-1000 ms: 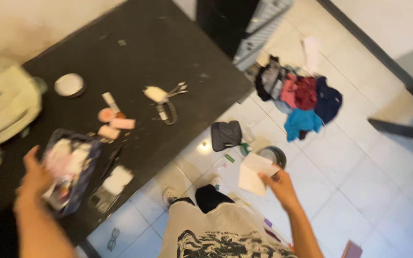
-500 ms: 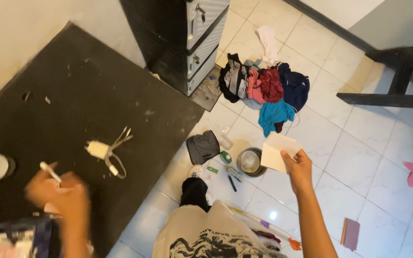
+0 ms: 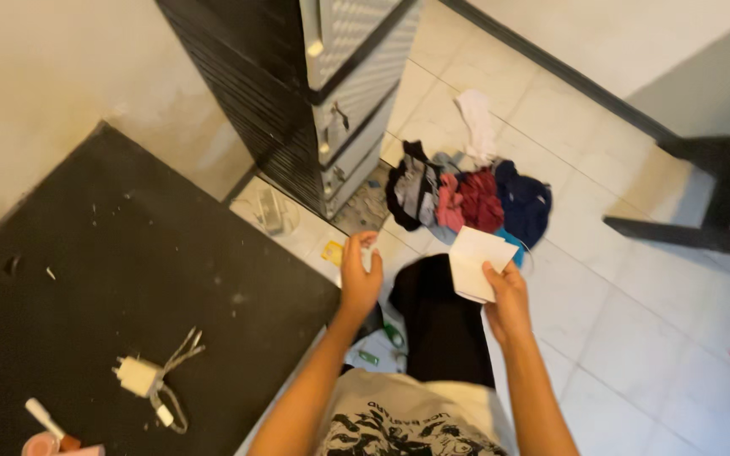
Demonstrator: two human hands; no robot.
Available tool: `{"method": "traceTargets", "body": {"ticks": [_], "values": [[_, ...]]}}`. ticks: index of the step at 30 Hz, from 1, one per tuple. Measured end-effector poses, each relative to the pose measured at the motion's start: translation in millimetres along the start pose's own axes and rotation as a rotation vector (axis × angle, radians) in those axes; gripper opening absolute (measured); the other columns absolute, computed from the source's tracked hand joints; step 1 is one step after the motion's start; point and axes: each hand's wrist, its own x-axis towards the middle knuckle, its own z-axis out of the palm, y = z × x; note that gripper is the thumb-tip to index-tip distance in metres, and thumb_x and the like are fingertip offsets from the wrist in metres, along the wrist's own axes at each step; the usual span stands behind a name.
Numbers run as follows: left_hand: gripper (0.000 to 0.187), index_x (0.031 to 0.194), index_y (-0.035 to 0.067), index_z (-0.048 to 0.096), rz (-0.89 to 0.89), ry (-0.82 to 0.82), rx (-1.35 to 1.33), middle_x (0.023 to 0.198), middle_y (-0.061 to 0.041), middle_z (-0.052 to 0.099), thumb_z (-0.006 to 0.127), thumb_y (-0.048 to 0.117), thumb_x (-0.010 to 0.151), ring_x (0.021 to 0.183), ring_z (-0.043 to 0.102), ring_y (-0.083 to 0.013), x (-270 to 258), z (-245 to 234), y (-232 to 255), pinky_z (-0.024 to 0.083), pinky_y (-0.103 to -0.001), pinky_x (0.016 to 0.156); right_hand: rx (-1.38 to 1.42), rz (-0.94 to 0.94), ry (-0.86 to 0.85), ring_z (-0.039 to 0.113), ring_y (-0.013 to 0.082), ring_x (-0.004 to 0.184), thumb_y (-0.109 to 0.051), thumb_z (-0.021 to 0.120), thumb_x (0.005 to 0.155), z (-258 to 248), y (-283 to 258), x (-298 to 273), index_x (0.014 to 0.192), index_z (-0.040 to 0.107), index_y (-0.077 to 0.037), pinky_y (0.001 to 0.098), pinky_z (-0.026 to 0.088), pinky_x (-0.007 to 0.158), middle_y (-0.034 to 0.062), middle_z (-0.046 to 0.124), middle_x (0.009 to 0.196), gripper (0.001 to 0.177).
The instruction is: The person organizes a cluttered desk by sorting through various items, including a charger, papers, and small accessories. They place papers into a metal safe on the floor and arrange hair ties and other small objects into a clear plastic container on the desk.
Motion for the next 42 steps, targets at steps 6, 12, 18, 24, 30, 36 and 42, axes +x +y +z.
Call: {"method": "traceTargets", "body": {"ticks": [6, 12, 18, 24, 30, 36, 42], "values": [[0.03, 0.113, 0.002, 0.061, -0.233, 0.256, 0.024, 0.104, -0.014, 0.065, 0.066, 0.004, 0.084, 0.101, 0.063, -0.0288, 52, 96, -171, 0.051, -0.039, 0.093, -0.267, 0.063, -0.317, 0.071, 0.0214, 0.104, -0.008, 0.063, 0.097, -13, 31, 233, 0.129, 0.064, 0.0, 0.0368, 0.057, 0.092, 0.012, 0.074, 0.12, 0.034], [0.033, 0.108, 0.005, 0.061, -0.621, 0.648, 0.205, 0.102, -0.015, 0.069, 0.068, 0.012, 0.077, 0.099, 0.066, -0.0309, 120, 165, -327, 0.052, -0.041, 0.09, -1.109, -0.084, -0.784, 0.073, 0.0253, 0.096, -0.021, 0.073, 0.089, 26, 98, 550, 0.13, 0.068, -0.005, 0.0387, 0.058, 0.086, 0.017, 0.078, 0.114, 0.044], [0.059, 0.137, 0.0, 0.051, -0.783, 0.801, 0.215, 0.134, -0.023, 0.059, 0.068, 0.017, 0.083, 0.122, 0.057, -0.0375, 125, 189, -492, 0.044, -0.043, 0.105, -1.228, -0.569, -1.209, 0.058, 0.0391, 0.12, -0.025, 0.085, 0.087, 30, 242, 706, 0.118, 0.067, 0.004, 0.0455, 0.05, 0.097, 0.028, 0.048, 0.15, 0.047], [0.071, 0.152, -0.006, 0.031, -0.471, 0.811, 0.273, 0.153, -0.027, 0.04, 0.065, 0.017, 0.094, 0.143, 0.037, -0.0382, 126, 210, -615, 0.027, -0.042, 0.119, -1.422, -0.346, -0.913, 0.077, 0.0372, 0.099, -0.039, 0.082, 0.08, 56, 356, 771, 0.124, 0.069, -0.004, 0.0417, 0.056, 0.102, 0.0335, 0.047, 0.153, 0.058], [0.064, 0.149, -0.007, 0.036, -0.305, 1.055, 0.401, 0.145, -0.029, 0.046, 0.062, 0.009, 0.094, 0.138, 0.044, -0.0428, 129, 241, -669, 0.033, -0.044, 0.118, -1.05, -0.427, -0.874, 0.065, 0.032, 0.101, -0.032, 0.087, 0.078, 55, 433, 804, 0.112, 0.066, 0.002, 0.0432, 0.057, 0.08, 0.0294, 0.054, 0.125, 0.052], [0.058, 0.137, -0.008, 0.041, -0.315, 1.026, 0.484, 0.128, -0.032, 0.047, 0.07, 0.015, 0.091, 0.121, 0.048, -0.0498, 123, 232, -646, 0.042, -0.05, 0.104, -1.17, -0.611, -0.961, 0.062, 0.0301, 0.091, -0.033, 0.086, 0.081, 37, 433, 821, 0.107, 0.073, -0.001, 0.0388, 0.053, 0.079, 0.024, 0.05, 0.134, 0.043], [0.046, 0.12, 0.0, 0.055, -0.342, 0.856, 0.501, 0.109, -0.023, 0.063, 0.078, 0.025, 0.089, 0.099, 0.062, -0.0425, 113, 191, -624, 0.051, -0.046, 0.083, -0.961, -0.543, -1.135, 0.049, 0.0298, 0.139, -0.02, 0.08, 0.085, 15, 420, 826, 0.102, 0.074, -0.003, 0.041, 0.051, 0.103, 0.0212, 0.037, 0.16, 0.025]]}}
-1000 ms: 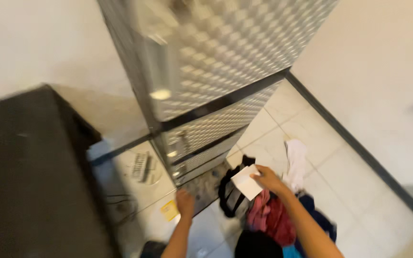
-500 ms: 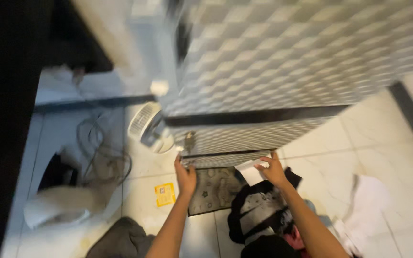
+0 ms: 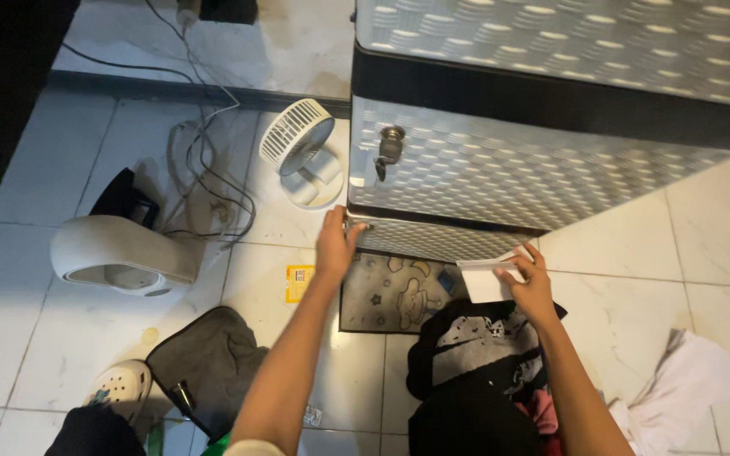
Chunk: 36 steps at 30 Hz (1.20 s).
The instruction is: The person organizes a cluttered desk by sorting through various items, including a charger, papers, and small accessories. They place papers into a metal safe on the floor and arrange hair ties and other small objects into a clear plastic container on the desk.
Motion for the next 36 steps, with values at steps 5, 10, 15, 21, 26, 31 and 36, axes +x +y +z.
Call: {"method": "traceTargets", "body": {"ticks": [5, 10, 15, 21, 26, 31, 36], "values": [[0.041, 0.102, 0.0, 0.06, -0.01, -0.072, 0.046, 0.094, -0.017, 0.069, 0.084, 0.025, 0.082, 0.086, 0.067, -0.0372, 13, -13, -7, 0.051, -0.043, 0.073, -0.022, -0.011, -0.024, 0.041, 0.0302, 0.146, -0.014, 0.078, 0.088, -6, 8, -3, 0.1, 0.073, -0.002, 0.0423, 0.045, 0.108, 0.0167, 0.036, 0.164, 0.018], [0.041, 0.11, 0.0, 0.062, 0.141, -0.057, -0.088, 0.095, -0.017, 0.067, 0.082, 0.023, 0.082, 0.084, 0.064, -0.0362, 6, -18, -15, 0.053, -0.041, 0.076, -0.062, 0.117, -0.055, 0.059, 0.0196, 0.107, -0.017, 0.077, 0.088, -4, -31, -16, 0.105, 0.073, -0.007, 0.0326, 0.05, 0.081, 0.0067, 0.065, 0.137, 0.021], [0.036, 0.113, 0.001, 0.064, 0.11, -0.29, -0.121, 0.099, -0.017, 0.067, 0.078, 0.023, 0.087, 0.086, 0.066, -0.035, -49, -36, -31, 0.053, -0.041, 0.079, -0.247, 0.167, -0.128, 0.047, 0.0175, 0.073, -0.019, 0.077, 0.1, 10, -87, -27, 0.112, 0.077, -0.005, 0.0337, 0.041, 0.066, 0.0183, 0.062, 0.082, 0.019], [0.021, 0.106, 0.001, 0.064, 0.241, -0.31, -0.071, 0.105, -0.017, 0.068, 0.072, 0.012, 0.089, 0.096, 0.065, -0.0379, -100, -29, -45, 0.053, -0.043, 0.08, -0.027, 0.187, -0.199, 0.062, 0.0126, 0.068, -0.026, 0.067, 0.096, 36, -146, -8, 0.113, 0.073, 0.001, 0.0294, 0.049, 0.058, 0.0101, 0.074, 0.086, 0.032], [0.028, 0.108, 0.004, 0.067, 0.29, -0.33, -0.029, 0.12, -0.015, 0.067, 0.061, -0.003, 0.082, 0.104, 0.066, -0.0358, -135, -30, -56, 0.056, -0.039, 0.083, -0.334, 0.277, -0.547, 0.07, 0.0235, 0.061, -0.028, 0.061, 0.096, 110, -113, 58, 0.108, 0.075, 0.001, 0.0363, 0.058, 0.056, 0.0169, 0.077, 0.079, 0.035], [0.03, 0.119, 0.01, 0.069, -0.183, -0.487, -0.274, 0.128, -0.02, 0.065, 0.06, -0.002, 0.092, 0.11, 0.061, -0.0387, -157, -24, -70, 0.053, -0.039, 0.088, -0.502, 0.254, -0.502, 0.072, 0.0335, 0.085, -0.04, 0.057, 0.098, 200, -25, 108, 0.111, 0.074, -0.001, 0.0428, 0.056, 0.08, 0.021, 0.076, 0.094, 0.044], [0.037, 0.114, 0.007, 0.067, 0.221, -0.371, -0.088, 0.134, -0.014, 0.063, 0.06, -0.009, 0.082, 0.117, 0.065, -0.034, -158, -19, -86, 0.056, -0.036, 0.094, -0.355, 0.141, 0.075, 0.065, 0.0411, 0.115, -0.049, 0.05, 0.102, 263, -5, 138, 0.131, 0.065, -0.006, 0.0481, 0.047, 0.102, 0.0233, 0.069, 0.121, 0.054]]}}
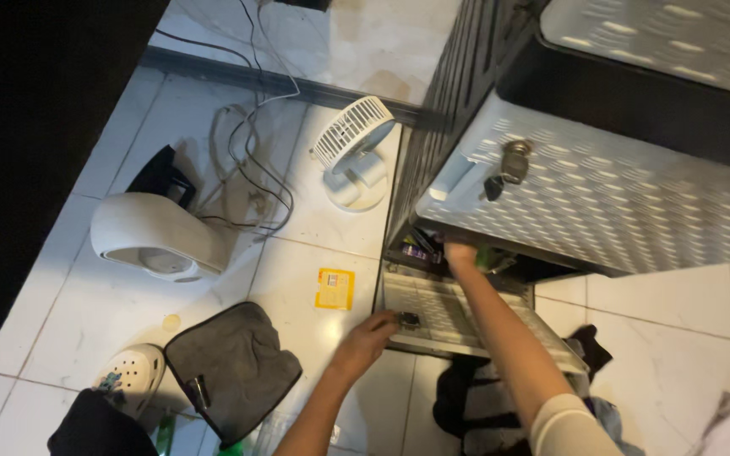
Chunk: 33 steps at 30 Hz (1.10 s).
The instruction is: The person organizes a cluttered desk by sorting through various items, including a charger, papers, and small accessories. They place papers into a metal safe on the floor and arrange hair ties and other small objects into a clear plastic container on the desk.
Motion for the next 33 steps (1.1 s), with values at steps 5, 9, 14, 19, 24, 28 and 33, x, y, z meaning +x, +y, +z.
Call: {"method": "traceTargets", "body": {"ticks": [5, 9, 14, 19, 24, 28, 33], "values": [[0.03, 0.112, 0.007, 0.063, -0.012, -0.01, -0.032, 0.131, -0.012, 0.065, 0.06, -0.008, 0.085, 0.118, 0.065, -0.0353, 15, -10, 11, 0.056, -0.037, 0.096, -0.117, -0.288, 0.125, 0.045, 0.0379, 0.14, -0.054, 0.052, 0.098, 25, -23, 33, 0.142, 0.055, -0.008, 0.0475, 0.034, 0.117, 0.0182, 0.054, 0.148, 0.065], [0.033, 0.114, 0.005, 0.061, -0.028, 0.031, -0.073, 0.131, -0.016, 0.064, 0.059, -0.009, 0.085, 0.115, 0.064, -0.039, 34, -17, 19, 0.055, -0.04, 0.094, -0.095, -0.287, -0.294, 0.053, 0.0404, 0.129, -0.049, 0.046, 0.101, -1, -20, 30, 0.136, 0.057, -0.003, 0.0495, 0.04, 0.109, 0.0216, 0.059, 0.137, 0.059], [0.031, 0.119, 0.006, 0.063, -0.22, -0.002, -0.071, 0.116, -0.016, 0.067, 0.058, -0.004, 0.09, 0.099, 0.066, -0.0375, 66, -26, 25, 0.056, -0.04, 0.083, -0.439, -0.434, -0.432, 0.054, 0.0427, 0.126, -0.044, 0.041, 0.102, -87, -61, -9, 0.135, 0.06, -0.007, 0.0493, 0.041, 0.109, 0.0213, 0.06, 0.137, 0.053], [0.026, 0.117, 0.003, 0.063, 0.026, 0.162, -0.062, 0.11, -0.019, 0.067, 0.064, 0.001, 0.091, 0.099, 0.066, -0.0399, 97, -39, 30, 0.054, -0.043, 0.082, -0.325, -0.4, -0.717, 0.052, 0.0417, 0.13, -0.049, 0.036, 0.106, -184, -88, -69, 0.142, 0.052, -0.006, 0.0474, 0.039, 0.11, 0.0219, 0.056, 0.14, 0.059], [0.018, 0.11, 0.003, 0.063, -0.141, 0.131, -0.059, 0.101, -0.02, 0.067, 0.069, 0.009, 0.094, 0.091, 0.065, -0.0406, 121, -47, 28, 0.053, -0.044, 0.077, -0.18, -0.689, -0.232, 0.065, 0.0282, 0.124, -0.025, 0.06, 0.1, -262, -19, -146, 0.133, 0.064, -0.015, 0.0489, 0.042, 0.113, 0.0095, 0.069, 0.133, 0.035], [0.022, 0.11, 0.001, 0.059, -0.15, 0.203, -0.071, 0.098, -0.022, 0.065, 0.07, 0.01, 0.094, 0.085, 0.063, -0.0416, 141, -46, 36, 0.052, -0.044, 0.075, 0.22, -0.169, 0.381, 0.059, 0.0261, 0.102, -0.022, 0.072, 0.103, -243, 95, -163, 0.133, 0.052, -0.004, 0.0346, 0.053, 0.095, 0.0203, 0.054, 0.136, 0.041], [0.029, 0.116, 0.0, 0.056, -0.221, 0.341, -0.091, 0.095, -0.022, 0.067, 0.072, 0.011, 0.093, 0.086, 0.065, -0.0372, 156, -26, 40, 0.053, -0.04, 0.079, 0.406, -0.075, 0.134, 0.056, 0.0291, 0.127, -0.03, 0.075, 0.1, -200, 177, -95, 0.145, 0.047, 0.003, 0.0381, 0.046, 0.1, 0.0235, 0.054, 0.143, 0.062]]}}
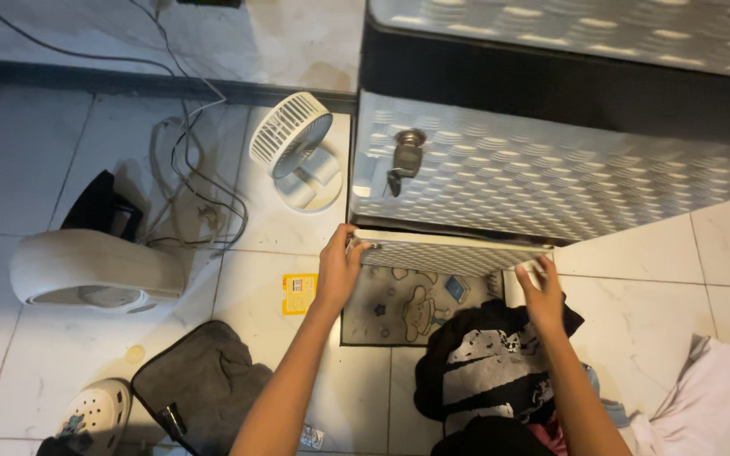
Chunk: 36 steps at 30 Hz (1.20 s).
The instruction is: The person organizes a cluttered desk by sorting through various items, including a charger, papers, and small accessories. They place papers into a metal safe on the floor and arrange hair ties and other small objects into a clear plastic container on the desk.
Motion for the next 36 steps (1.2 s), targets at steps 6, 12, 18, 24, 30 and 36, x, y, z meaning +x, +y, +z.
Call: {"method": "traceTargets", "body": {"ticks": [6, 12, 18, 24, 30, 36], "values": [[0.034, 0.117, 0.0, 0.053, -0.075, 0.184, -0.113, 0.102, -0.018, 0.071, 0.074, 0.007, 0.091, 0.095, 0.071, -0.0304, 2, 21, -2, 0.055, -0.036, 0.085, -0.185, 0.098, 0.196, 0.069, 0.0298, 0.103, -0.034, 0.071, 0.101, 20, -49, 9, 0.134, 0.048, 0.002, 0.0391, 0.054, 0.083, 0.0208, 0.062, 0.128, 0.054], [0.029, 0.112, -0.001, 0.059, -0.055, 0.29, -0.035, 0.106, -0.019, 0.069, 0.076, 0.004, 0.089, 0.099, 0.069, -0.0308, -5, 17, 28, 0.055, -0.038, 0.082, -0.144, -0.002, 0.248, 0.07, 0.0245, 0.105, -0.027, 0.069, 0.105, 13, -91, 5, 0.13, 0.05, 0.001, 0.0377, 0.053, 0.083, 0.0173, 0.065, 0.123, 0.043], [0.038, 0.122, -0.001, 0.055, -0.106, 0.325, -0.071, 0.118, -0.018, 0.065, 0.074, 0.008, 0.09, 0.11, 0.067, -0.0306, -5, 24, 33, 0.056, -0.038, 0.085, -0.031, 0.016, 0.297, 0.065, 0.0199, 0.102, -0.021, 0.065, 0.107, 26, -91, 5, 0.132, 0.046, 0.0, 0.0361, 0.051, 0.088, 0.0156, 0.061, 0.124, 0.038], [0.074, 0.144, 0.002, 0.039, -0.236, 0.643, -0.159, 0.146, -0.02, 0.043, 0.083, 0.024, 0.089, 0.136, 0.047, -0.0355, -14, 78, -8, 0.044, -0.046, 0.108, -0.074, 0.026, 0.33, 0.064, 0.0206, 0.105, -0.02, 0.066, 0.107, 32, -77, 7, 0.136, 0.042, 0.001, 0.035, 0.05, 0.087, 0.0158, 0.059, 0.124, 0.043], [0.108, 0.157, 0.018, 0.016, -0.757, 0.529, -0.792, 0.16, -0.013, 0.026, 0.077, 0.057, 0.077, 0.146, 0.034, -0.0352, -25, 119, -86, 0.036, -0.055, 0.114, 0.332, 0.246, 0.297, 0.058, 0.0224, 0.093, -0.02, 0.063, 0.104, 39, -73, 9, 0.142, 0.036, -0.004, 0.0323, 0.049, 0.079, 0.0167, 0.061, 0.116, 0.05], [0.119, 0.162, 0.028, 0.007, -0.922, 0.227, -1.193, 0.169, -0.005, 0.009, 0.062, 0.08, 0.07, 0.155, 0.015, -0.0314, -40, 152, -144, 0.028, -0.069, 0.112, 0.393, 0.557, 0.102, 0.021, 0.0373, 0.15, -0.06, 0.058, 0.095, 38, -62, 13, 0.164, 0.009, -0.026, 0.0573, 0.038, 0.105, 0.0208, 0.013, 0.167, 0.091]]}}
